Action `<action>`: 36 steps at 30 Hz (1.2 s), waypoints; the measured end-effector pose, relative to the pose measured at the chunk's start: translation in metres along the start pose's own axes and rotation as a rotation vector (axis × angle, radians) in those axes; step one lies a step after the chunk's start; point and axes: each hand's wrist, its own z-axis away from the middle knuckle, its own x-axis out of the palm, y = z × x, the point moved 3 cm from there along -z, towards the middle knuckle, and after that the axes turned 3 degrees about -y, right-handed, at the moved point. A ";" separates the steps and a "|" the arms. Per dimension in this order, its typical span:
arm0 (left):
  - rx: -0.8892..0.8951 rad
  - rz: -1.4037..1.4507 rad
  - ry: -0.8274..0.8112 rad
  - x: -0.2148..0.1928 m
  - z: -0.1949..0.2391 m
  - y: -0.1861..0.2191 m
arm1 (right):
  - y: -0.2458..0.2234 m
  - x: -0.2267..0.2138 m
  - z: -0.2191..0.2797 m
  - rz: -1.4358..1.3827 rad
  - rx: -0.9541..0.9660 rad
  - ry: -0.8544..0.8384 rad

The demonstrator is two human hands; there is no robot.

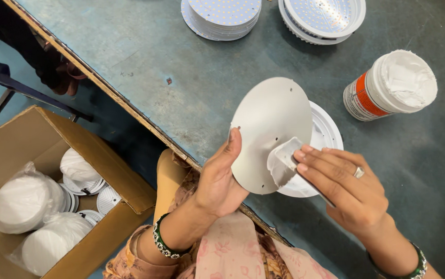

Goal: The person scoops white paste from a container and spreads it onto circular LED light panels using a small metal spatula. The person applies the paste to the back of the panels and places them into larger circular housings.

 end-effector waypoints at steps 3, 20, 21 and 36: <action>-0.014 0.018 0.007 0.001 0.001 -0.002 | 0.000 0.004 -0.006 0.036 0.000 -0.004; -0.015 0.025 0.027 0.004 -0.001 -0.003 | 0.000 0.005 -0.005 0.062 -0.015 -0.013; -0.012 0.031 0.030 0.004 -0.001 -0.003 | 0.000 0.007 -0.005 0.057 -0.018 -0.014; 0.048 0.089 0.084 -0.013 -0.025 0.018 | -0.001 0.018 0.030 -0.044 0.024 -0.075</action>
